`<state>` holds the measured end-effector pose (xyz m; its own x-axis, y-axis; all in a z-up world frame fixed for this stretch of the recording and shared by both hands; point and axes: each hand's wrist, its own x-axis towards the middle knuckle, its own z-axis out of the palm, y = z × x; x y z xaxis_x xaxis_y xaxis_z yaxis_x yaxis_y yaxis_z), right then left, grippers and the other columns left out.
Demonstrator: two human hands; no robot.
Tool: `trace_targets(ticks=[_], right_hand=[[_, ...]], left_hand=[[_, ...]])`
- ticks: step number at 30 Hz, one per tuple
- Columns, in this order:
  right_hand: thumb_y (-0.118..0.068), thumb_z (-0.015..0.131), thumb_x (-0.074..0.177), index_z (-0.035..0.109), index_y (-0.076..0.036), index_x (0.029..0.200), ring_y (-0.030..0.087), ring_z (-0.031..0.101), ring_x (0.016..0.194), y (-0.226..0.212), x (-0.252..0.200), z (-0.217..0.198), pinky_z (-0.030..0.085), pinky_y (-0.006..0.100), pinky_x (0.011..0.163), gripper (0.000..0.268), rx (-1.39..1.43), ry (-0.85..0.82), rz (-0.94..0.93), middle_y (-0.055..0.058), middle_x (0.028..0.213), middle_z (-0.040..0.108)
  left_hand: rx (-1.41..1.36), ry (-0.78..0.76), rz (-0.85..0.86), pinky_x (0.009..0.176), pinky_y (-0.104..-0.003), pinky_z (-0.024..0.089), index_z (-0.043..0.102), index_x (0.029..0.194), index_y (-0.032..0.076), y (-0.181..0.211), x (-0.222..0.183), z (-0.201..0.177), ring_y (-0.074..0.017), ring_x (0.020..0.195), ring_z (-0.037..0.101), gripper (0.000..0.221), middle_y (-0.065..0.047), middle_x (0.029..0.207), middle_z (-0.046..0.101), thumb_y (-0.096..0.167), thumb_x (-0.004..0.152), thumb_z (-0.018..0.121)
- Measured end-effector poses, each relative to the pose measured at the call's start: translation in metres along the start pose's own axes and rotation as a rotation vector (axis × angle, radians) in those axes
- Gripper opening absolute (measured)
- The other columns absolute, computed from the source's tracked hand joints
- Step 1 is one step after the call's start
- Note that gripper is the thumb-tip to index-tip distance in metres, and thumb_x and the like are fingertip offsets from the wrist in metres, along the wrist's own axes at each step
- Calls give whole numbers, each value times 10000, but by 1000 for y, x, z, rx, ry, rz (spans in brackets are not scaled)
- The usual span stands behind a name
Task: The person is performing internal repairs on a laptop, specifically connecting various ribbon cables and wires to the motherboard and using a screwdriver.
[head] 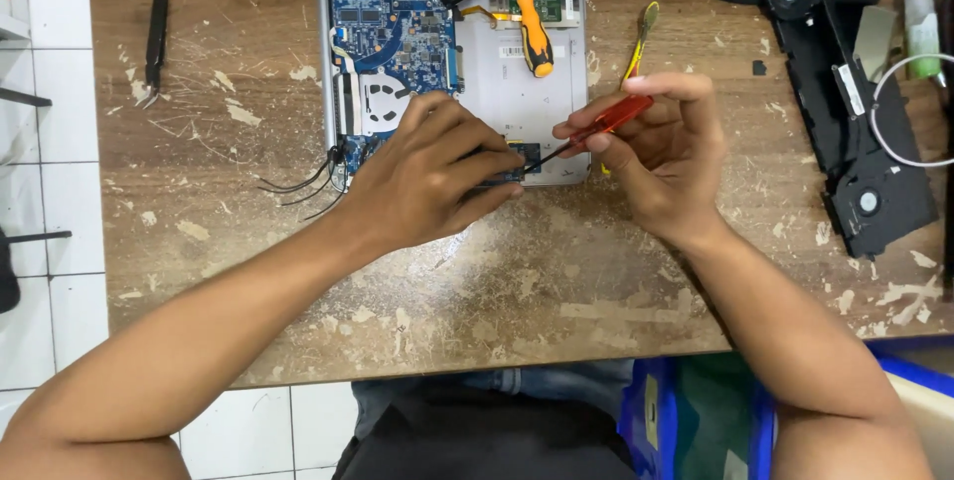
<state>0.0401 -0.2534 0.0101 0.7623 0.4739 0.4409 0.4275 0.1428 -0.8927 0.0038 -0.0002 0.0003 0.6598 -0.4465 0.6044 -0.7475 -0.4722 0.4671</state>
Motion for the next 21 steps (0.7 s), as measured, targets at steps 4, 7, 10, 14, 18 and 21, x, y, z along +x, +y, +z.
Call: trace_targets(ticks=[4,7,10,14,18,21], right_hand=[[128,546,1006,289,-19,1336,412,720,987,7,-3,-2,668,541,840,443,18,-9,2,323,1097,631],[131,547,1001,282,-21,1330,420,722,989,8,-3,-2,669,548,843,449,21,-12,24,327,1097,629],[151,539,993,281,-14,1323,429,724,978,11,-4,-2,667,558,843,451,27,0,22,332,1084,630],[157,545,985,281,-6,1319,435,725,971,10,-4,-2,665,566,844,455,23,8,20,334,1075,629],[157,544,988,272,-11,1318,435,724,977,11,-3,-5,667,553,847,459,7,4,11,332,1083,629],[150,544,994,275,-6,1313,436,721,988,12,-3,-7,665,542,849,447,6,23,12,334,1085,630]], left_hand=[[-22,9,12,972,-415,407,786,935,57,-1,-2,1,-240,857,616,138,-74,900,723,162,876,852],[-33,16,7,977,-414,403,787,920,66,-3,-4,3,-231,845,612,116,-60,880,723,147,869,852],[-39,10,-3,983,-407,400,788,916,72,-3,-3,2,-220,843,616,96,-49,875,725,141,878,842],[-48,14,-10,975,-402,404,786,899,66,-2,-2,1,-224,836,620,77,-52,856,720,119,877,837],[-36,18,-35,970,-407,404,785,900,72,-3,-3,2,-227,837,620,72,-53,858,722,114,874,838],[-24,20,-95,959,-404,403,787,912,74,-6,-5,1,-220,841,614,78,-53,858,721,109,868,842]])
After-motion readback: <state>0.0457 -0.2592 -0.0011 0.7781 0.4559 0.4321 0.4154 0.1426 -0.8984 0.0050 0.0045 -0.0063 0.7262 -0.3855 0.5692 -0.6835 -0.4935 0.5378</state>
